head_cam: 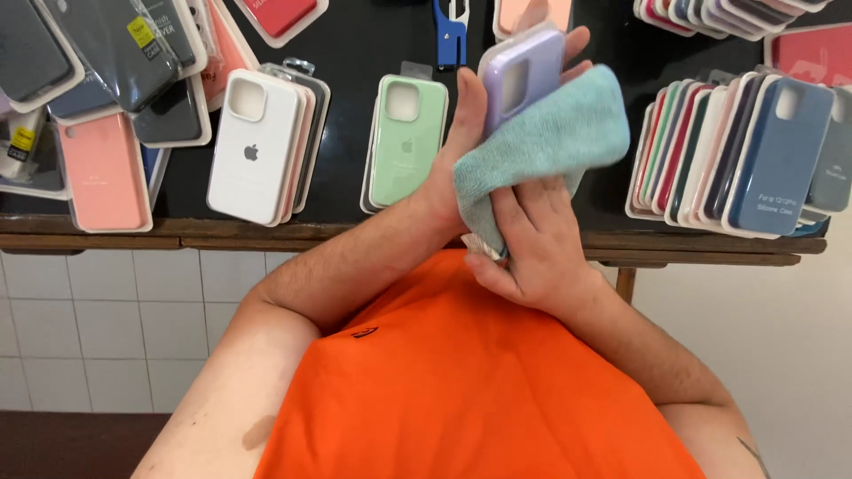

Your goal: Cleaning and organizing various smartphone cases on a service desk using a microfiber cloth.

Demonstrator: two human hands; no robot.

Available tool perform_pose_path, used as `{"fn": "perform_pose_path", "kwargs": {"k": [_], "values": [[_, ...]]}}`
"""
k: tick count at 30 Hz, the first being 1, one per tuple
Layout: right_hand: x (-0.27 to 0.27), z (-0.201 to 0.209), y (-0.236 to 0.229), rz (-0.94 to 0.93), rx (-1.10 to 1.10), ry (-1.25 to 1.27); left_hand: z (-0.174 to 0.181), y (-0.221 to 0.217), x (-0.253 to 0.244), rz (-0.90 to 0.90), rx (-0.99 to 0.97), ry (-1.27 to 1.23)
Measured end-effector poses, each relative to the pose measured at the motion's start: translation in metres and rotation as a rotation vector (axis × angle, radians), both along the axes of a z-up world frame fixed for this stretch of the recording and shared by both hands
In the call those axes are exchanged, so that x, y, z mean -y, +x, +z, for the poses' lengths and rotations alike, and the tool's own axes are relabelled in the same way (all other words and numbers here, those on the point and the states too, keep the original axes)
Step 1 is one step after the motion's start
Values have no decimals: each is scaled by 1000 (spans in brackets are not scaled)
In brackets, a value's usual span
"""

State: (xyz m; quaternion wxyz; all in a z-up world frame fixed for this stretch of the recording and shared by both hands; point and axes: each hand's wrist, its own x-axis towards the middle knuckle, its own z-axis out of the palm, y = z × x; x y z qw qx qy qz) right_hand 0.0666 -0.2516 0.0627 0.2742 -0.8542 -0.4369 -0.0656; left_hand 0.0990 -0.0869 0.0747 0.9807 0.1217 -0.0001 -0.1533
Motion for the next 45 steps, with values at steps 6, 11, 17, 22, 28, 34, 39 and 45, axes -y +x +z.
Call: {"fn": "perform_pose_path", "kwargs": {"k": [6,11,17,22,28,34,39,45], "values": [[10,23,7,-199,-29,40,-40,-20,32,-52,76,366],[9,-1,-17,-108,12,-77,46,-2,-8,-45,31,124],[6,37,12,-139,-30,110,18,-8,21,43,171,122],[0,17,-11,-103,-64,62,43,3,0,17,134,205],[18,11,29,-91,-13,211,-169,-34,47,-62,-33,69],[-5,18,-14,-78,-54,-30,70,6,-1,2,-118,88],[8,38,6,-116,-162,64,0,-17,20,-21,94,200],[8,3,-15,-90,-53,36,25,-3,3,13,293,377]]}}
